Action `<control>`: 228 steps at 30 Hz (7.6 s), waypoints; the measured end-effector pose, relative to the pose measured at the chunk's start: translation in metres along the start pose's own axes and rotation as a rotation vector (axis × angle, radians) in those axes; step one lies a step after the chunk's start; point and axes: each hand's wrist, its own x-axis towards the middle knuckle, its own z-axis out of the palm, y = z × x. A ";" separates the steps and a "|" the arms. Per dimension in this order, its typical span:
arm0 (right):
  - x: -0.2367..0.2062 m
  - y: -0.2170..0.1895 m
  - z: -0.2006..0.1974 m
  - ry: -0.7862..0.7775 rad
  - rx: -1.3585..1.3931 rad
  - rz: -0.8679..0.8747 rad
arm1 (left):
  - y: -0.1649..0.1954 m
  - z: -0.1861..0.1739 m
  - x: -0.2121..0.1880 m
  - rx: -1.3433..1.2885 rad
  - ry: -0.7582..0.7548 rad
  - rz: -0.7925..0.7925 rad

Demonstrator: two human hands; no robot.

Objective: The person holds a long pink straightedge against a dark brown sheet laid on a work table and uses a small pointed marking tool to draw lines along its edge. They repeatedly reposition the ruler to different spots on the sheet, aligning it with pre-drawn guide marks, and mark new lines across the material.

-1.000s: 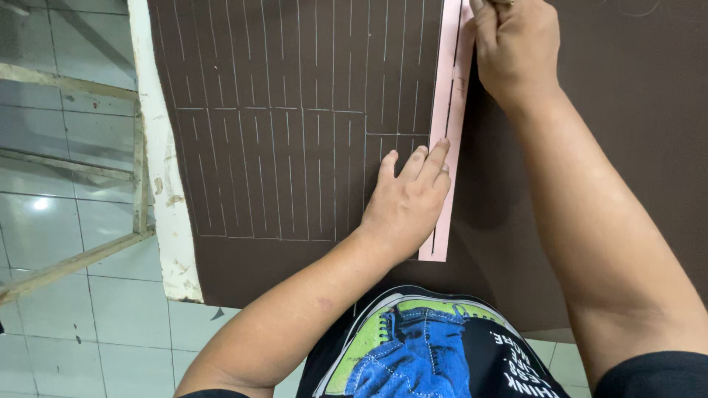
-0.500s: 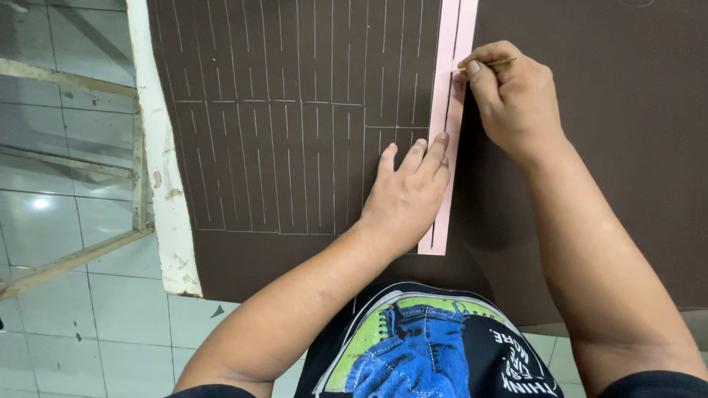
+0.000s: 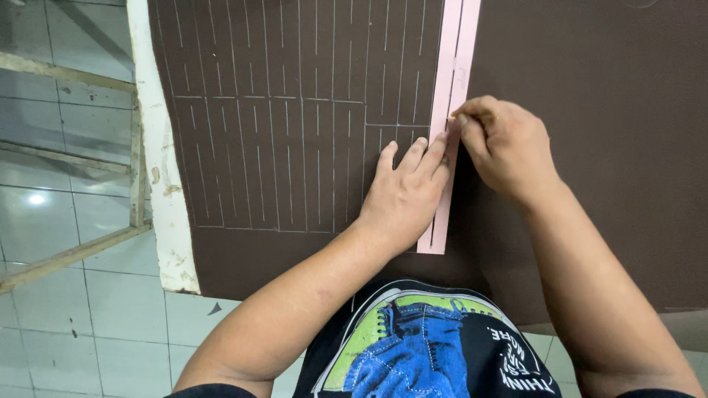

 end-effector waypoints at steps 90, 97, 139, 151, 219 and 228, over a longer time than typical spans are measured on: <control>-0.061 0.058 -0.041 -0.170 -0.495 -0.040 | -0.087 -0.042 -0.005 -0.224 0.008 0.021; -0.058 0.050 -0.044 -0.196 -0.416 0.054 | -0.091 -0.042 -0.002 -0.223 -0.001 0.038; -0.028 -0.002 0.002 -0.059 0.418 0.242 | -0.089 -0.043 0.007 -0.280 -0.017 -0.018; -0.038 0.002 -0.007 0.023 0.300 0.302 | -0.089 -0.043 0.007 -0.281 -0.015 -0.026; -0.182 0.025 -0.036 -0.056 0.494 0.803 | 0.017 0.014 -0.158 0.107 0.070 -0.499; -0.118 0.003 -0.017 -0.163 0.576 0.735 | 0.013 0.023 -0.163 0.067 0.048 -0.521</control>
